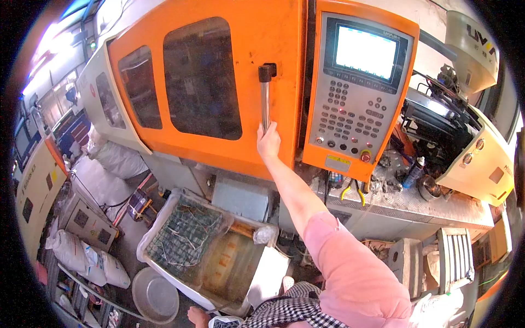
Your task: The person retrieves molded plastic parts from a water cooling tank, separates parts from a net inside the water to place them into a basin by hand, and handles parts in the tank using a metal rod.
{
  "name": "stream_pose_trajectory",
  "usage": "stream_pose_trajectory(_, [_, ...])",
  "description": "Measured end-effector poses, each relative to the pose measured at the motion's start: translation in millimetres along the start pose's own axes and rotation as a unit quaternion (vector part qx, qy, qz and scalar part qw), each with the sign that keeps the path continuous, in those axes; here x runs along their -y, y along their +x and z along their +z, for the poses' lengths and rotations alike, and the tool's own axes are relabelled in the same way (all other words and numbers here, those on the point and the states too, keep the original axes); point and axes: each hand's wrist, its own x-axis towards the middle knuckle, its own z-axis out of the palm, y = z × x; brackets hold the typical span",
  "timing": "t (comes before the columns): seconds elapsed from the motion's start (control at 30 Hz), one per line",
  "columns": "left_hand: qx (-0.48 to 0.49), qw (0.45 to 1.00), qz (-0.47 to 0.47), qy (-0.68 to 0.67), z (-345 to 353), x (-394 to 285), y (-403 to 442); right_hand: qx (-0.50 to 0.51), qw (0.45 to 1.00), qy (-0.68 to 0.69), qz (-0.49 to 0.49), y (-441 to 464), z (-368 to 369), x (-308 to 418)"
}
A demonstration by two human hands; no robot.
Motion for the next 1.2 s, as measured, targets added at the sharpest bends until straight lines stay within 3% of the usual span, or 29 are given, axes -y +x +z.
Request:
stream_pose_trajectory(0.17, [-0.072, 0.997, 0.024, 0.021, 11.5, 9.1, 14.2, 0.007, 1.000, 0.012, 0.021, 1.8, 0.0, 6.5])
stream_pose_trajectory(0.3, [-0.011, 1.000, -0.006, 0.022, 2.1, -3.1, 7.0, 0.002, 1.000, 0.008, 0.012, 2.9, -3.2, 6.0])
stream_pose_trajectory(0.6, [-0.022, 0.995, -0.023, 0.090, -3.0, -10.6, -3.1, 0.017, 1.000, 0.010, 0.015, 1.5, -2.5, 1.7])
stream_pose_trajectory(0.8, [-0.048, 0.997, 0.008, 0.059, 21.5, 1.6, 7.7, 0.031, 0.999, 0.002, 0.032, 1.7, -3.6, 3.3])
stream_pose_trajectory(0.9, [-0.017, 0.998, 0.007, 0.056, 8.8, -4.0, 0.1, 0.012, 1.000, 0.002, 0.016, 1.6, -2.5, 2.0])
stream_pose_trajectory(0.97, [-0.030, 0.995, 0.057, 0.073, -1.0, -8.9, -8.1, 0.009, 1.000, 0.003, 0.006, 1.5, -3.5, 2.5])
stream_pose_trajectory(1.07, [-0.017, 0.998, 0.007, 0.054, 3.0, -11.3, -2.4, 0.006, 1.000, -0.010, 0.006, 0.7, -1.5, 0.8])
stream_pose_trajectory(1.2, [-0.046, 0.997, 0.009, 0.063, 21.8, 0.1, 4.2, -0.002, 1.000, 0.003, -0.007, 0.7, -2.3, 0.8])
